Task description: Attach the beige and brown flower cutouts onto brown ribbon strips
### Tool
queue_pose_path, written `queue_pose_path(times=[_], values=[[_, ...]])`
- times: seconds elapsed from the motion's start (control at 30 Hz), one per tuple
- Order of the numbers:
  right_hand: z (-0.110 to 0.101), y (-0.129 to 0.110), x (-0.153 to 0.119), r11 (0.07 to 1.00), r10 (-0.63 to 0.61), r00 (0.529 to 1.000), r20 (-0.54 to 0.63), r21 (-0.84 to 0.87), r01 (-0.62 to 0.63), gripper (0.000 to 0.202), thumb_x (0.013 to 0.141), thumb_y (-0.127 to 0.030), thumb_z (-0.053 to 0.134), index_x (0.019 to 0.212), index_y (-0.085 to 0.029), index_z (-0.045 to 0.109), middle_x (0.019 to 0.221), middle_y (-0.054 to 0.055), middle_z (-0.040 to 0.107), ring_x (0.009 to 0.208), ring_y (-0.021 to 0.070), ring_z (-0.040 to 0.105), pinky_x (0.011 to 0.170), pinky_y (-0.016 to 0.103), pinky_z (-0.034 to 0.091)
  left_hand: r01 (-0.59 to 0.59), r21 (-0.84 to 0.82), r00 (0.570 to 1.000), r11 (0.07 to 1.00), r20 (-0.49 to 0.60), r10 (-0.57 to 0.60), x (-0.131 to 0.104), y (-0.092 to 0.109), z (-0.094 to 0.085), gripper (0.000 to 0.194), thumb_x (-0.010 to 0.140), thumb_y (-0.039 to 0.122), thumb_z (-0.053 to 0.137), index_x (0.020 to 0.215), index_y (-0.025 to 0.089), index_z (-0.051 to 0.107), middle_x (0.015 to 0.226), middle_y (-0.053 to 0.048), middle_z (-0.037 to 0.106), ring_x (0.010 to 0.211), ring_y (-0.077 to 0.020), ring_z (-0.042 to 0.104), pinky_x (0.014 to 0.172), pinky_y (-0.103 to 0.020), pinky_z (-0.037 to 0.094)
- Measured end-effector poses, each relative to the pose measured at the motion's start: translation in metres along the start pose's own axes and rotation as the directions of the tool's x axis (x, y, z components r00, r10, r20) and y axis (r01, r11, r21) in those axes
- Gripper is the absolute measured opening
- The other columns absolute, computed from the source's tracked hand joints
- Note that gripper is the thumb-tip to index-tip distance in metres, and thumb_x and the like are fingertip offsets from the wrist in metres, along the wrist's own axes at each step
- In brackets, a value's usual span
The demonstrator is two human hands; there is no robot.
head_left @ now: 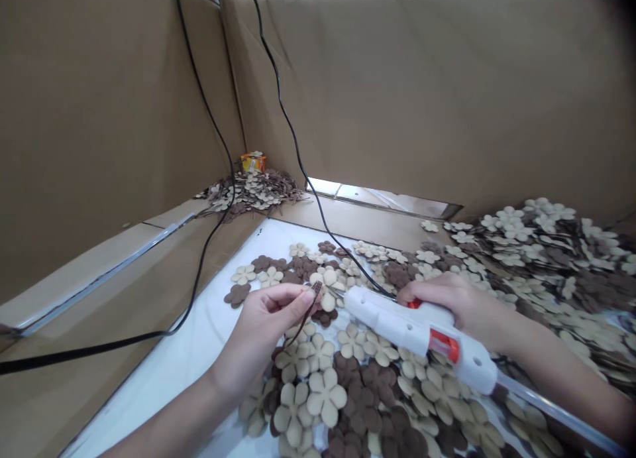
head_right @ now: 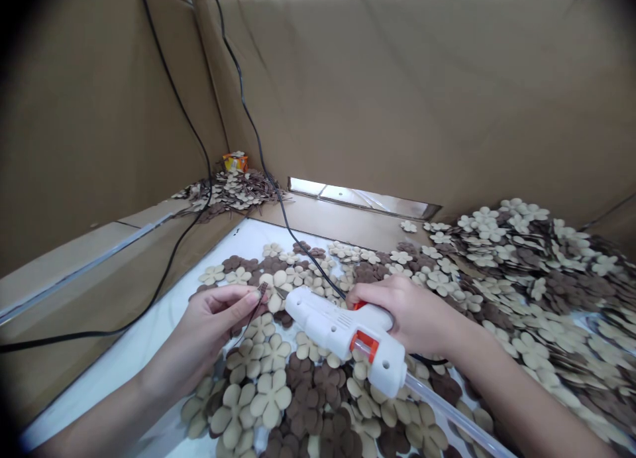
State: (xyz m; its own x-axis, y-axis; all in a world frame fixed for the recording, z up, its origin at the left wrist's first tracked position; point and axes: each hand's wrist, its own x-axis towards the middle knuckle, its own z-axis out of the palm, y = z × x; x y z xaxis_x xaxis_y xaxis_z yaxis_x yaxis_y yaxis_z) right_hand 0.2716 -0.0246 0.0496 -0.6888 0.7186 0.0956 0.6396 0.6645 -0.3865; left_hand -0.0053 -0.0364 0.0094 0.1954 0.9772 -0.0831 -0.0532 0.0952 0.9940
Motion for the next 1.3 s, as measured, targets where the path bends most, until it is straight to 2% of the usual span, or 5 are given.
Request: queue_pose_path(times=[0.13,0.27,0.6,1.1,1.3], values=[[0.001,0.0005,-0.0012,1.0,0.005,1.0,0.008,0.014,-0.005,0.01,0.079,-0.027,0.056,0.084,-0.019,0.057,0.068,0.0,0.061,0.057,0.0115,0.053,0.055,0.021,0.036,0.007,-0.029,1.0,1.0,-0.001,-0.007,0.0003,0.0001,0.0006,0.019,0.08,0.034,0.064,0.073,0.017,0.071,0.075,-0.001,0.067,0.069,-0.0097,0.053,0.064,-0.017,0.041],[0.0009,0.001,-0.0011,1.0,0.0,1.0,0.01,0.026,0.0,0.009,0.08,-0.026,0.056,0.084,-0.019,0.057,0.068,0.001,0.061,0.058,0.012,0.054,0.055,0.022,0.036,0.005,-0.029,1.0,1.0,-0.013,-0.006,-0.0001,-0.0004,0.0004,0.019,0.079,0.034,0.064,0.073,0.017,0.072,0.074,-0.002,0.068,0.069,-0.0105,0.054,0.062,-0.017,0.042],[-0.0004,0.0023,-0.0004,1.0,-0.03,0.999,0.011,0.009,0.03,0.006,0.08,-0.023,0.057,0.085,-0.019,0.056,0.068,0.0,0.06,0.058,0.011,0.052,0.056,0.022,0.035,0.008,-0.041,1.0,0.999,-0.002,-0.008,0.0004,-0.0029,0.0,0.017,0.079,0.033,0.065,0.077,0.019,0.073,0.076,-0.001,0.069,0.075,-0.0117,0.059,0.068,-0.017,0.044],[-0.0028,0.0009,-0.0037,0.999,-0.018,1.0,0.025,-0.037,0.019,0.006,0.08,-0.02,0.051,0.083,-0.02,0.056,0.067,0.001,0.062,0.056,0.0124,0.052,0.056,0.023,0.034,-0.001,-0.036,1.0,0.999,0.022,0.002,-0.0017,0.0007,0.0015,0.018,0.081,0.032,0.063,0.074,0.019,0.073,0.068,0.0,0.066,0.068,-0.0113,0.057,0.06,-0.017,0.041],[-0.004,-0.0015,-0.0015,0.999,-0.037,0.999,0.026,-0.03,0.037,0.004,0.081,-0.022,0.052,0.083,-0.02,0.055,0.065,-0.001,0.06,0.056,0.0117,0.051,0.056,0.023,0.034,0.012,-0.048,1.0,0.999,0.021,-0.011,-0.0019,0.0012,0.001,0.018,0.08,0.032,0.063,0.073,0.018,0.072,0.069,-0.001,0.067,0.07,-0.0122,0.059,0.062,-0.018,0.042]])
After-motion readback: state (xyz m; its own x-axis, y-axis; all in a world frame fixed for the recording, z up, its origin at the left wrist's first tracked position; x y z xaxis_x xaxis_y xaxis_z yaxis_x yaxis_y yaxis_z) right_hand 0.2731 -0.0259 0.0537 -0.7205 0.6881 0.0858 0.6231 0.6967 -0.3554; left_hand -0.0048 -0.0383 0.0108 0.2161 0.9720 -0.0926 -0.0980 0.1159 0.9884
